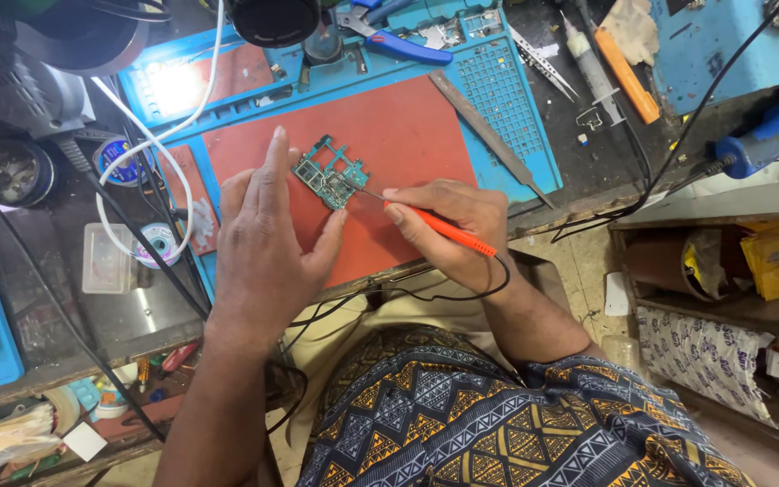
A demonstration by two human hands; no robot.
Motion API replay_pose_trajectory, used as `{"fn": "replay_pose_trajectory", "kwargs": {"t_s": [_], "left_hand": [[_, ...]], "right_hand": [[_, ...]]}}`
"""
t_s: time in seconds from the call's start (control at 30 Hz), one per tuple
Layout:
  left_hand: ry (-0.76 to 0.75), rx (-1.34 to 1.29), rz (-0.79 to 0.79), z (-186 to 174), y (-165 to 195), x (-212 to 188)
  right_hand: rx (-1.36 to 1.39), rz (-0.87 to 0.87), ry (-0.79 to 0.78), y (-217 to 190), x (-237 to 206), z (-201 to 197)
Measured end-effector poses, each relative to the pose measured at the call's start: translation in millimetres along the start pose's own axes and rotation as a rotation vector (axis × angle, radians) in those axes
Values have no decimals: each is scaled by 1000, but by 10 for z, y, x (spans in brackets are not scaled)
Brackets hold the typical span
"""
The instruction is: The person holds a green circuit board on a red work mat and uses a soldering iron to solder points along its edge, steadying the board with the other hand. They periodically reposition and turn the board to reach different solder points, continuing to work along the board throughout the clip.
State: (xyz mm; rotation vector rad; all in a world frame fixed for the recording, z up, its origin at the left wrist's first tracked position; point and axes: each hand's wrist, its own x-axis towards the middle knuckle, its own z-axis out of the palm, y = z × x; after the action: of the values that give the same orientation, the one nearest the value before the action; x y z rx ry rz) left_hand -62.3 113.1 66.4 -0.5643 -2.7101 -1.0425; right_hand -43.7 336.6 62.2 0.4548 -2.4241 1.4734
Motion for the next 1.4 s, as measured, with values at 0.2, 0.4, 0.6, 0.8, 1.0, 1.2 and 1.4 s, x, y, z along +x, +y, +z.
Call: {"fn": "replay_pose_trajectory", "kwargs": {"t_s": [0.2,0.4,0.6,0.8,1.0,1.2,1.4], "left_hand": [[26,6,12,34,-29,-72],[54,20,27,34,-100,-108],[78,3,22,-85,-198,-128],[59,24,34,-18,-587,-344],[80,-12,72,-76,-746,-378],[72,-19,95,-73,-810,-291],[83,-12,121,-28,-875,-228]], "right_hand": [[-32,29,-28,-76,-40,-18],[-54,13,-16,-106,80,47],[-65,25,-6,-110,74,196],[-45,-23,-48,36,-93,458],[-139,-33,-68,-66,-64,616],[-144,-76,-92,-24,10,642],[-126,-62,-73,118,34,682]]}}
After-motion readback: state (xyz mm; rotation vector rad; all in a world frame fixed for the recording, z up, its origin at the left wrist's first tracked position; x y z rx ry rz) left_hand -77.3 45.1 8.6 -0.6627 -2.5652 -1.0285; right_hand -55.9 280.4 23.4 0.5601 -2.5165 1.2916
